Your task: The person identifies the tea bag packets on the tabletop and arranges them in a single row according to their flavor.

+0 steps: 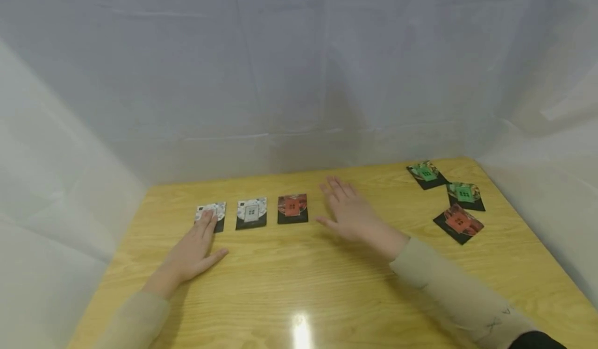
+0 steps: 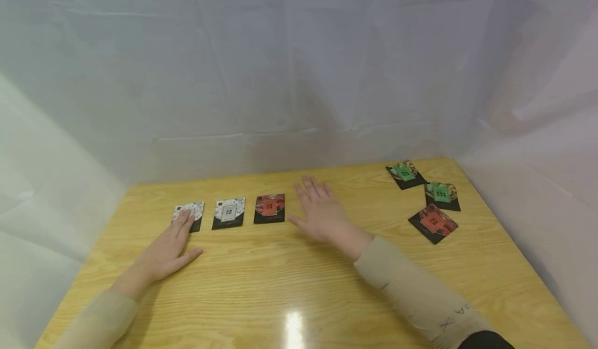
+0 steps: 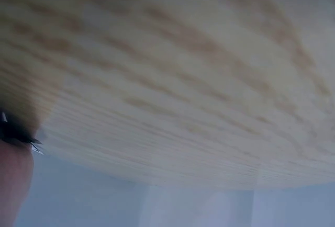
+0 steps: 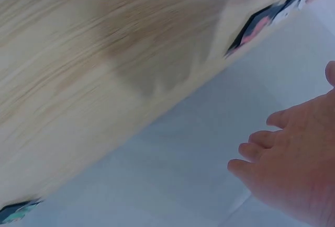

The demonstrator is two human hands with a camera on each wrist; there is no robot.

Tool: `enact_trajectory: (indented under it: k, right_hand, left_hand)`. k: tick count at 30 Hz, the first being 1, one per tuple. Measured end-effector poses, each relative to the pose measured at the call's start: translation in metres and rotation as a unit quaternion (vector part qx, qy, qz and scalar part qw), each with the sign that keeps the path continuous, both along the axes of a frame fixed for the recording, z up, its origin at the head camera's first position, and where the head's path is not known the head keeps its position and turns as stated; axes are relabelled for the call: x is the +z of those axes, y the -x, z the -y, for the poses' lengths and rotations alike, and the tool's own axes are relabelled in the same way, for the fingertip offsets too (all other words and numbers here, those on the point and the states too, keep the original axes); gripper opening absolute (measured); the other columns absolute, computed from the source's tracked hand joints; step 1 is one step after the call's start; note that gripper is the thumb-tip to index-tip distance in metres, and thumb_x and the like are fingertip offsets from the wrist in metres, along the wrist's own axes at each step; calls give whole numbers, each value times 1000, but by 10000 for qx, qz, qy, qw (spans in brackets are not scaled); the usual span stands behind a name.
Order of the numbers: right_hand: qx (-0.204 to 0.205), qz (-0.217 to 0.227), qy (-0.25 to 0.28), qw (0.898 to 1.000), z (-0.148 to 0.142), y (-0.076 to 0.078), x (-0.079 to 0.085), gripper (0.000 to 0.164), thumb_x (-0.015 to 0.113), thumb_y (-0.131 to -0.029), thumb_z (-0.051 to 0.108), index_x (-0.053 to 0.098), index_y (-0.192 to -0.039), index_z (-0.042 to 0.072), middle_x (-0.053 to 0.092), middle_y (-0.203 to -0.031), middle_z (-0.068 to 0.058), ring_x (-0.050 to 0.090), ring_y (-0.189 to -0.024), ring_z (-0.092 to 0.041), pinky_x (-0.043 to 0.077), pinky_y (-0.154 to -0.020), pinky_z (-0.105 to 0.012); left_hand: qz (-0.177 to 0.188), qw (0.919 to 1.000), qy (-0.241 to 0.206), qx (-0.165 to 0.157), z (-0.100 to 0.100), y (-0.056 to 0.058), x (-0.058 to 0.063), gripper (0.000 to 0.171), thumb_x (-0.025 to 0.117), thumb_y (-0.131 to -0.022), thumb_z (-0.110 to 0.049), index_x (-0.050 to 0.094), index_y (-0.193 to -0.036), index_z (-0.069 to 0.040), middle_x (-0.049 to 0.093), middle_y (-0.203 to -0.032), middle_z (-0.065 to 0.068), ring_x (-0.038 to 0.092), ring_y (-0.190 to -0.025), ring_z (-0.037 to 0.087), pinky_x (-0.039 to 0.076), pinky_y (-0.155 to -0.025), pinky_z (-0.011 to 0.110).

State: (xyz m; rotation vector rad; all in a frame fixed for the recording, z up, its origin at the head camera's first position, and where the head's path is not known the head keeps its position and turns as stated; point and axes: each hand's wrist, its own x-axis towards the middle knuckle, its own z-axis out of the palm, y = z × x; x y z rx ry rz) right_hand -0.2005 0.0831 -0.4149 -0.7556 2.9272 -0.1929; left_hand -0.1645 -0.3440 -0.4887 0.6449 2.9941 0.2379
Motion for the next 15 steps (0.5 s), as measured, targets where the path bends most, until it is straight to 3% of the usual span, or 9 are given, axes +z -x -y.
enact_trajectory:
  k: [15]
  right_hand:
    - [-501, -367, 238, 9978, -81, -15, 7, 87, 53, -110, 47, 14, -168, -3, 13, -175, -31, 15, -163, -48, 16, -134, -64]
  left_hand:
    - [14, 10000, 40, 4, -2, 0, 1, 95, 56, -106, -51, 20, -162, 17, 12, -173, 36, 16, -161, 53, 22, -132, 62]
